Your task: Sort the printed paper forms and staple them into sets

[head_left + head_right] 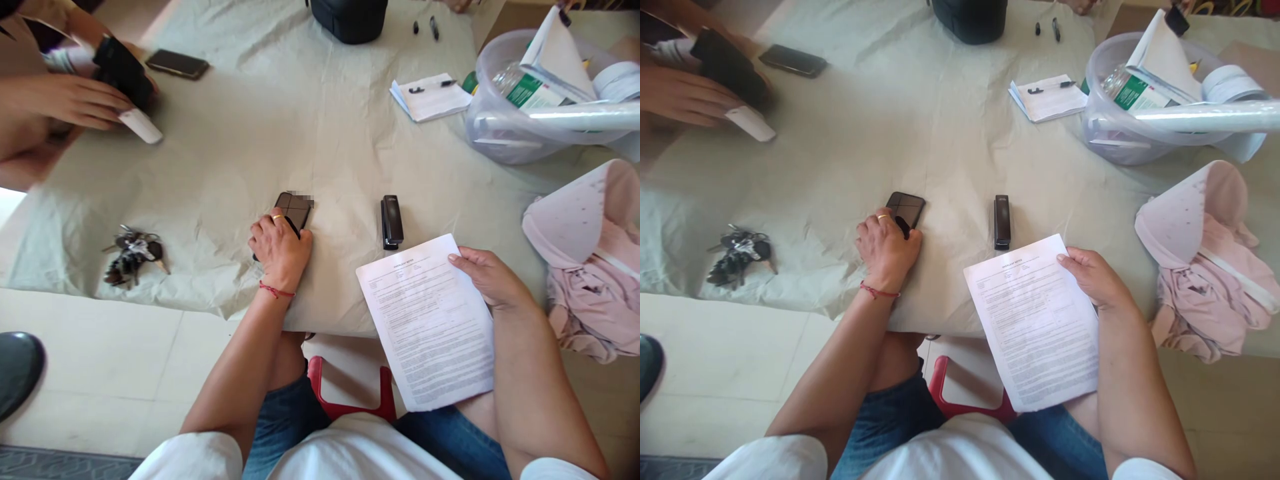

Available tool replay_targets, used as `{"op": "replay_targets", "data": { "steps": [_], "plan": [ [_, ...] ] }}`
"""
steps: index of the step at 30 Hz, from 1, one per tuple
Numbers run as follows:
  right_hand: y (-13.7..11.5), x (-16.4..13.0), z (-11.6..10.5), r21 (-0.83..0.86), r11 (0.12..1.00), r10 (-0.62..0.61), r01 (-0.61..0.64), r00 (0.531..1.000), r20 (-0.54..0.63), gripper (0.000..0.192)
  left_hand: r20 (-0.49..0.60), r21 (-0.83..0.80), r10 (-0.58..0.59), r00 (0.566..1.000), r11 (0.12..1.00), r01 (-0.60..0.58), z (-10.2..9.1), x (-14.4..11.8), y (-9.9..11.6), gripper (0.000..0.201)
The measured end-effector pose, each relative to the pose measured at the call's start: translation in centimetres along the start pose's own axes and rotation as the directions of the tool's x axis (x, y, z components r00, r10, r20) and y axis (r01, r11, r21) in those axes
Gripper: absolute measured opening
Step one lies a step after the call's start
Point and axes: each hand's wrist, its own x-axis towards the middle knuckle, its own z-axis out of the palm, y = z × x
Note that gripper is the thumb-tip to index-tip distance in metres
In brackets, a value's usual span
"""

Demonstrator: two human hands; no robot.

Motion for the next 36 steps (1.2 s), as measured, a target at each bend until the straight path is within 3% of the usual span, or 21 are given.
{"op": "replay_targets", "data": {
  "steps": [9, 13, 17, 20, 28, 36],
  "plan": [
    [0.3, 0.1, -0.1, 0.014, 1.000, 0.019, -0.019, 1.000, 0.012, 0.041, 0.026, -0.057, -0.027, 0.999, 0.998, 0.028, -0.4, 0.1, -0.4, 0.071],
    [0.2, 0.1, -0.2, -0.002, 1.000, 0.023, -0.023, 1.000, 0.007, 0.038, 0.014, -0.131, 0.017, 1.000, 0.991, -0.015, -0.4, -1.5, -0.5, 0.081],
    [0.2, 0.2, -0.2, 0.000, 1.000, 0.027, -0.027, 1.000, 0.011, 0.040, -0.066, -0.281, 0.224, 0.972, 0.931, -0.233, -0.3, -4.4, 0.6, 0.071],
    [0.1, 0.3, 0.0, 0.007, 0.999, 0.039, -0.038, 0.999, -0.010, 0.041, -0.036, -0.399, 0.337, 0.941, 0.858, -0.323, 0.2, -5.7, 2.2, 0.049],
    [-0.6, 0.1, 1.1, 0.028, 0.999, 0.029, -0.027, 0.997, -0.078, 0.037, 0.260, -0.536, 0.336, 0.905, 0.830, -0.155, 1.1, -3.4, 6.0, 0.025],
    [-0.5, 0.2, 1.1, 0.021, 1.000, 0.021, -0.019, 0.992, -0.123, 0.034, 0.234, -0.554, 0.349, 0.908, 0.815, -0.171, 1.7, -3.0, 5.2, 0.013]
  ]
}}
